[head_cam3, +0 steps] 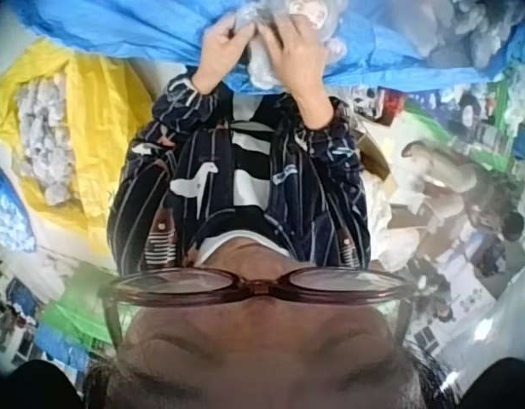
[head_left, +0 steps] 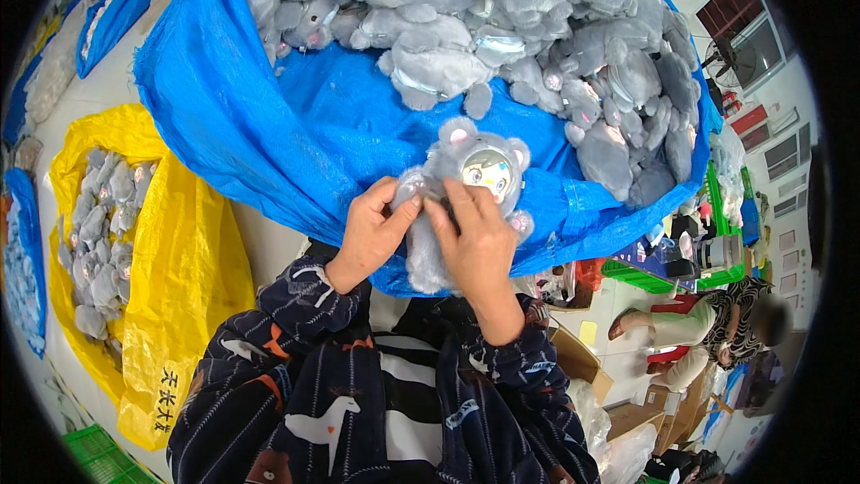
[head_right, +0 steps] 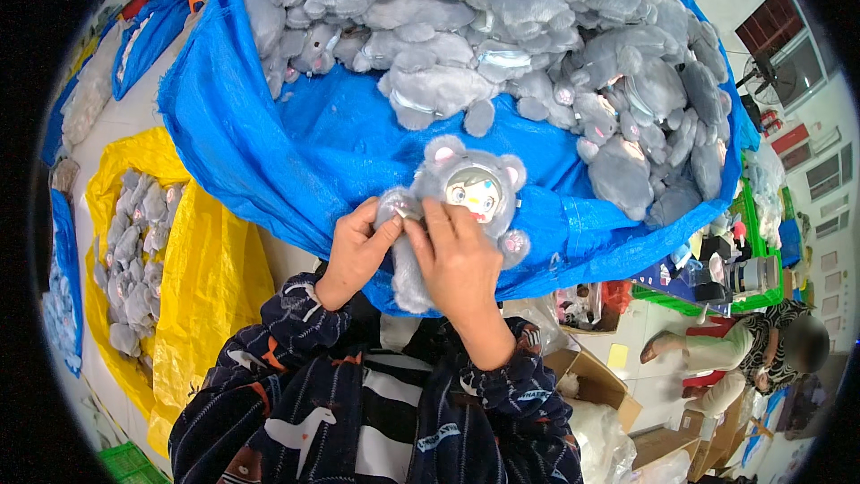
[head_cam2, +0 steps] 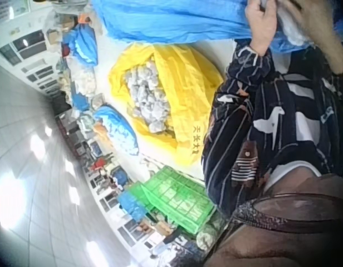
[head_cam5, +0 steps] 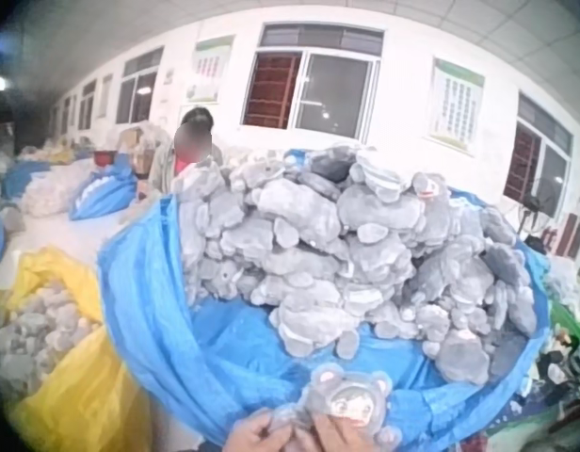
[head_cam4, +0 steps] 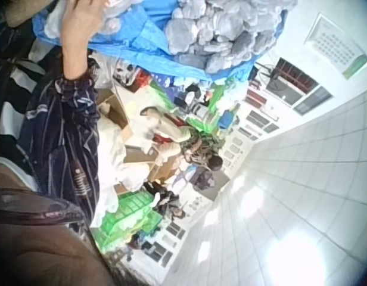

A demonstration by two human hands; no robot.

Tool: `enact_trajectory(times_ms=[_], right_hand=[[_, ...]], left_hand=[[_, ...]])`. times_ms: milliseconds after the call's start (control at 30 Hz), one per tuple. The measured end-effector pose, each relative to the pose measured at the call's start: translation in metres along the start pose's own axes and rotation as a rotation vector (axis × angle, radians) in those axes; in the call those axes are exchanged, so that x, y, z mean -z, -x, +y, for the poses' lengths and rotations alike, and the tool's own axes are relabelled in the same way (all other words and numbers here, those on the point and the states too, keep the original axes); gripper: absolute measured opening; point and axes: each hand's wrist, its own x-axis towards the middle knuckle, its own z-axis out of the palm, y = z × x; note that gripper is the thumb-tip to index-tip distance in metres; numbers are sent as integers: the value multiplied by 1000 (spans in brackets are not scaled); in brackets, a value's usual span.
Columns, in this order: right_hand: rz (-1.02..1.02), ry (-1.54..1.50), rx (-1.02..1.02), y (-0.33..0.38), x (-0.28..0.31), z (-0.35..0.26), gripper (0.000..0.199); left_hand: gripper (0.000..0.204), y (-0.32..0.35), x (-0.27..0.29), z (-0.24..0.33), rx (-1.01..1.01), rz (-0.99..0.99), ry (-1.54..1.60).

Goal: The person uses shears to trim loose threads and excess fabric from small gray stuffed toys. They pick up each toy from a large blue bag, trim around the edges and face, then place the finished toy back into the bag. The process is repeated for multiple toys.

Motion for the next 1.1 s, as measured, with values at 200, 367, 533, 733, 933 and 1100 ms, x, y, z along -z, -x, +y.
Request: enact_trajectory(times_ms=[200, 367, 533, 733, 933, 1100], right_hand=[[-27, -376, -116, -7, 10, 18, 36], [-108, -340, 42, -6, -7, 7, 31], [166, -327, -192, -8, -15, 26, 12], [-395, -1041, -668, 34, 70, 37, 31], [-598, -615, -579, 80, 97, 62, 42], [-181, -402, -560, 85, 72, 58, 28]], left_hand=[[13, 0, 2, -5, 62, 12, -14], [14, 2, 2, -7, -69, -21, -91], [21, 4, 3, -5, 234, -36, 256], [26, -1, 6, -7, 304, -50, 273], [28, -33, 25, -13, -116, -7, -340], [40, -22, -4, 39, -570, -77, -851]])
